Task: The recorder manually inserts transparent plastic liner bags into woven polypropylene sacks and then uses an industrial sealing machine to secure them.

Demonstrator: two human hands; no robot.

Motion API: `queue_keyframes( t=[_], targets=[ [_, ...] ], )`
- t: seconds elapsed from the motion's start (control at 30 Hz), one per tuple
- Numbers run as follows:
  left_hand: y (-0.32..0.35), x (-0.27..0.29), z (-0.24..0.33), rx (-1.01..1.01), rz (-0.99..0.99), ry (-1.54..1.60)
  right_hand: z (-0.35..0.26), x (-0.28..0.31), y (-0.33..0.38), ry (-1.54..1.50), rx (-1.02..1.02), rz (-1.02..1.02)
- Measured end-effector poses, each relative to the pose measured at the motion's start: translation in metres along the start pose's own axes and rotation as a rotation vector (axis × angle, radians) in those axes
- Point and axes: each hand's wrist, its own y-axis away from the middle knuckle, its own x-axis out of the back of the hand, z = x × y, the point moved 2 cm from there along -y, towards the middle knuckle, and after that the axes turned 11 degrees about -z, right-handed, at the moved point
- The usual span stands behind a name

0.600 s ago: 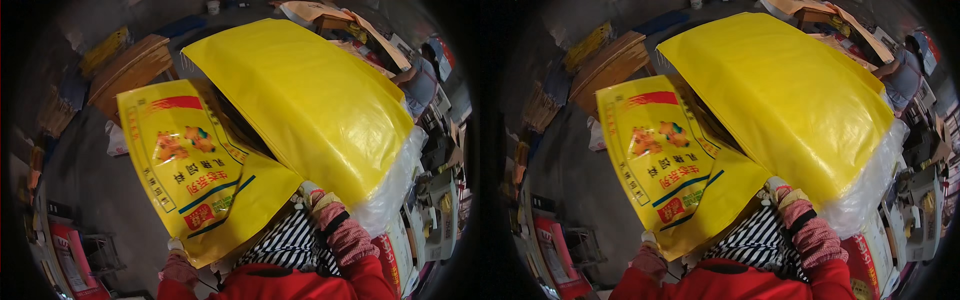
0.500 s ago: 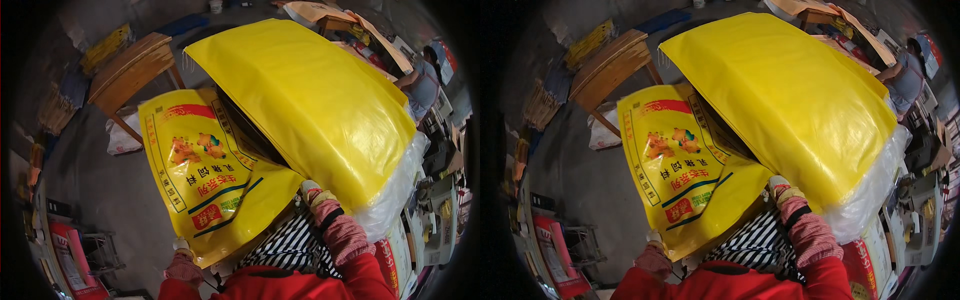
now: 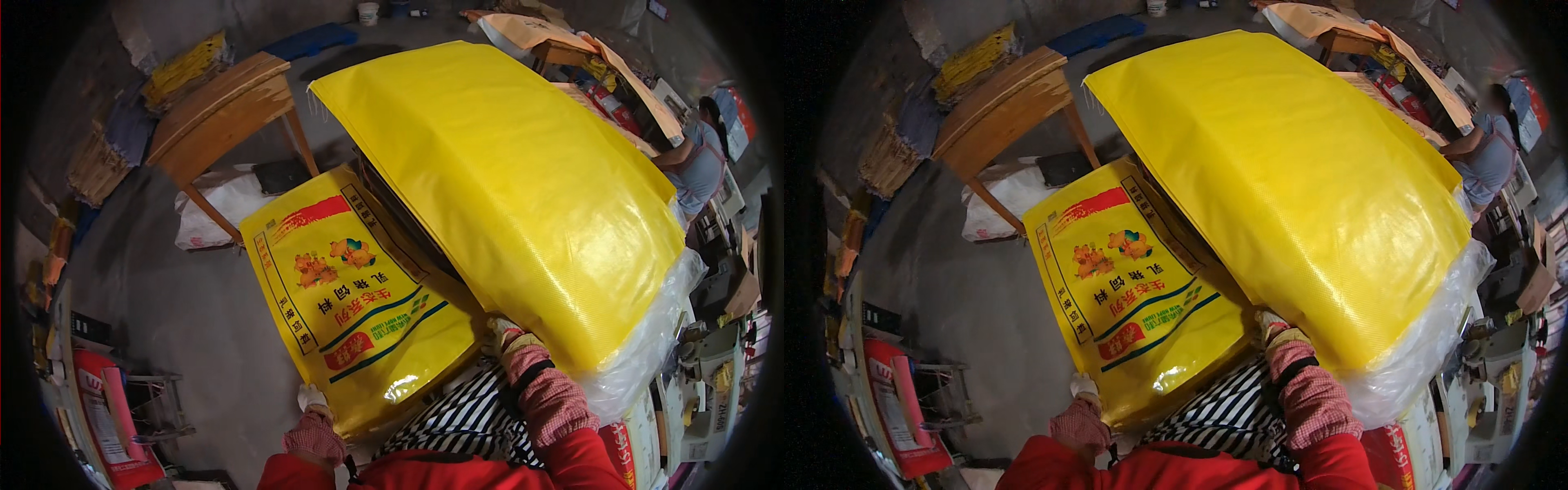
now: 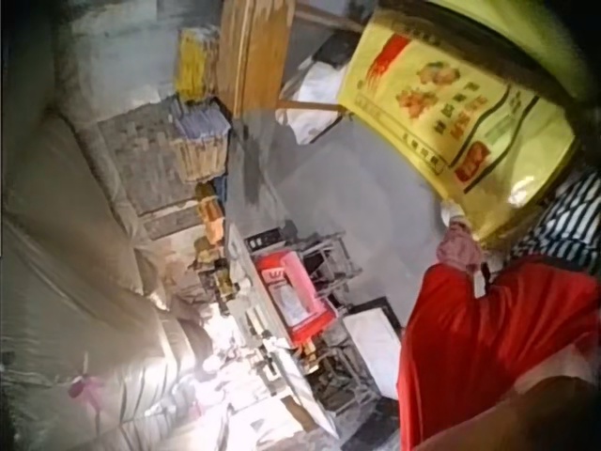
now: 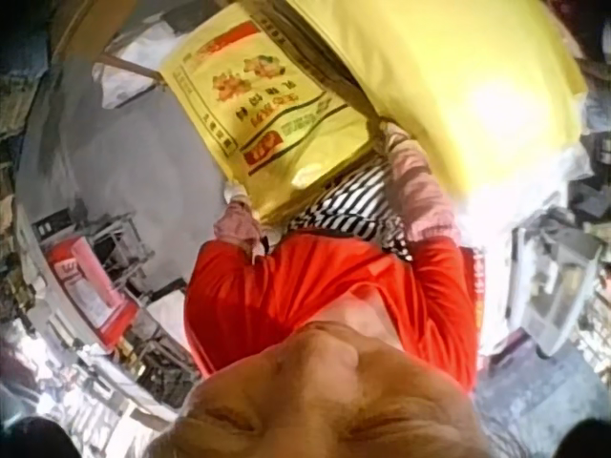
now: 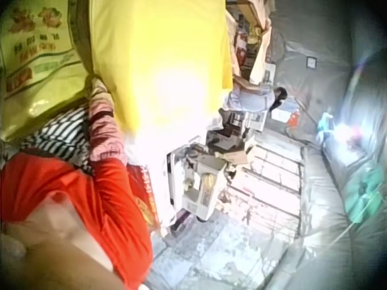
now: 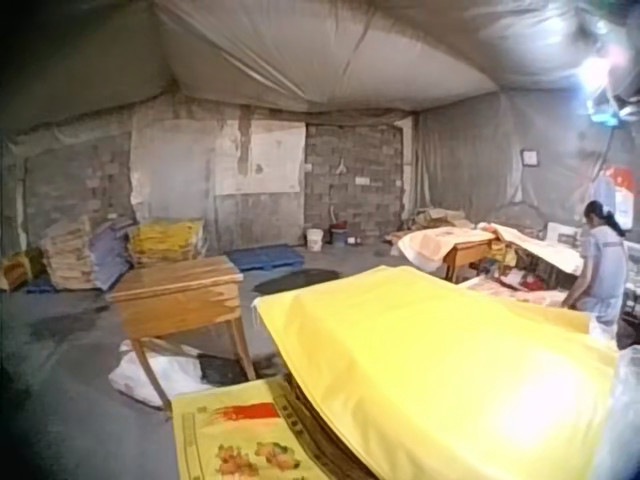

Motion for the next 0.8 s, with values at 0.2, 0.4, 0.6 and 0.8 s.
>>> queue_keyframes(
  t=[0.2,0.4,0.6,0.8],
  targets=[
    [-0.034,-0.006,0.004,-0.094,-0.015,-0.228,0.011,-0.029,0.053,0.416,0.119,-0.409],
    [-0.033,0.009,-0.010,0.060,0.444,0.580,0.035,-0.046,0.208,0.821,0.570,-0.703],
    [0.185,0.188,0.046,-0.732,1.250,1.049,0.043,0.054,0.320,0.011,1.132,-0.564],
    [0.404,0.253,0.178,-1.550,1.313,0.602,0.027,0.183,0.333,-0.627,1.549,0.558]
  ],
)
